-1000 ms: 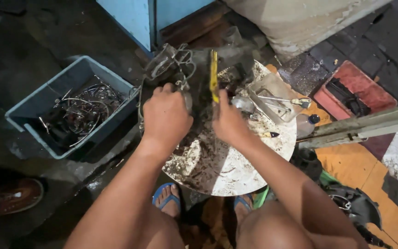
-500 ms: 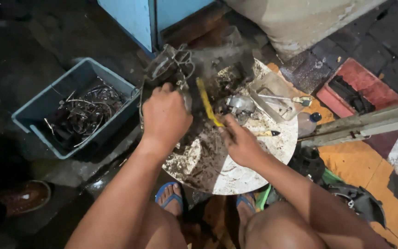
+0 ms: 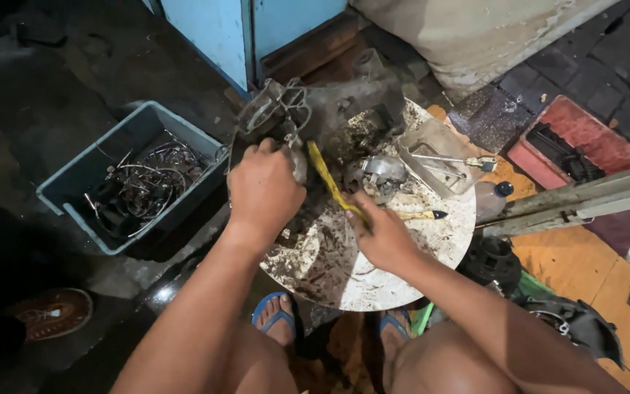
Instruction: The person pours a liquid from a plastic bottle onto a dirty engine block and then uses a yellow brush to scrub the surface. They continue scrubbing the engine block and a separate metal component on a white circular tray, removing grime and residue.
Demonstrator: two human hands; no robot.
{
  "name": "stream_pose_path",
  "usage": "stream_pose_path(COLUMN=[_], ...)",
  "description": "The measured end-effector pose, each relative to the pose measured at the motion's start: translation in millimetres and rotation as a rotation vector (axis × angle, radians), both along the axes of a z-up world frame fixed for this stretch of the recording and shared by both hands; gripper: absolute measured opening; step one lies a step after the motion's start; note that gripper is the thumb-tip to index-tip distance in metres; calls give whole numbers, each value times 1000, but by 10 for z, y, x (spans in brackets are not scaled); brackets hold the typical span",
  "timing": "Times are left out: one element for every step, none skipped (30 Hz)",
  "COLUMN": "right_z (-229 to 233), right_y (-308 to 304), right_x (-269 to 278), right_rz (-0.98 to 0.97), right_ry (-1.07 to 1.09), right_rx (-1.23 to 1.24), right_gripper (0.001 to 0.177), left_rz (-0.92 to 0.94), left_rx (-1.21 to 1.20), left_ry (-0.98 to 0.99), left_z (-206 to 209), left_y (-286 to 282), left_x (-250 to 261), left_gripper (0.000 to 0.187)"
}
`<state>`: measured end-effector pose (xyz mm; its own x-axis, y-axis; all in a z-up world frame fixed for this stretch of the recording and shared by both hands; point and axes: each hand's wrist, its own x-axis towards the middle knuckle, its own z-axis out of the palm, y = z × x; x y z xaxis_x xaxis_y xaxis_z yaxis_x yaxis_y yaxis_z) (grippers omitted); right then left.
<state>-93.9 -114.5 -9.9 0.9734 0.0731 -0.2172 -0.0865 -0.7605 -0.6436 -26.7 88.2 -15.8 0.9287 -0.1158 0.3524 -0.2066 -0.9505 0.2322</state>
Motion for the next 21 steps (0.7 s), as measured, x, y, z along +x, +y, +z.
stream_pose_path(right_z=[-25, -53, -80, -35, 12, 62, 52, 43, 35, 31, 36, 43, 38, 35, 28, 145, 269, 395, 286, 173, 58], right_y=[-26, -52, -84, -42, 11, 63, 89, 114, 139, 171, 190, 210, 308, 404, 499, 630, 768, 907, 900, 894, 852], right_x=[33, 66, 94, 47, 20, -8, -19, -29, -38, 17, 66, 112, 190, 266, 324, 349, 383, 416, 476, 536, 581], right_rz=[0, -8, -15, -15, -41, -68, -69, -7, 56, 58, -43, -145, -142, -140, -145, -149, -150, -151, -158, -168, -183], right_ry=[1, 6, 11, 13, -11, -35, -36, 74, 186, 186, 222, 258, 256, 194, 135, 137, 97, 57, 59, 76, 97], right_rx=[1, -30, -63, -63, 18, 100, 104, 197, 288, 291, 435, 578, 581, 575, 569, 574, 380, 186, 192, 122, 42], right_gripper=[24, 23, 22, 22, 22, 21, 21, 24, 26, 26, 30, 34, 34, 33, 32, 32, 30, 29, 29, 34, 41], left_rz=[0, -7, -13, -13, -10, -6, -7, -5, -1, 0, 1, 2, 4, 23, 37, 34, 31, 29, 23, 22, 17], left_rx=[1, -10, -22, -22, -23, -24, -20, -17, -15, -12, -36, -60, -56, -66, -75, -70, -56, -43, -36, -61, -94], left_ry=[1, -1, -1, 0, 14, 29, 27, 41, 55, 55, 71, 86, 84, 85, 92, 95, 109, 123, 125, 198, 275], left_z=[7, 11, 13, 12, 20, 31, 33, 35, 36, 43, 49, 57, 48, 40, 27, 52, 85, 119, 96, 71, 32], left_y=[2, 5, 1, -9, -4, -1, -2, -3, -3, 4, -2, -8, -15, -23, -35, -42, -40, -36, 9, 57, 64], left_x=[-7, -14, -26, -39, -40, -41, -39, -37, -38, -34, -36, -41, -24, -9, -5, -15, -19, -25, 24, 74, 115], left_gripper=[23, 23, 23, 23, 22, 21, 21, 22, 24, 24, 23, 22, 22, 22, 21, 21, 23, 25, 25, 28, 32])
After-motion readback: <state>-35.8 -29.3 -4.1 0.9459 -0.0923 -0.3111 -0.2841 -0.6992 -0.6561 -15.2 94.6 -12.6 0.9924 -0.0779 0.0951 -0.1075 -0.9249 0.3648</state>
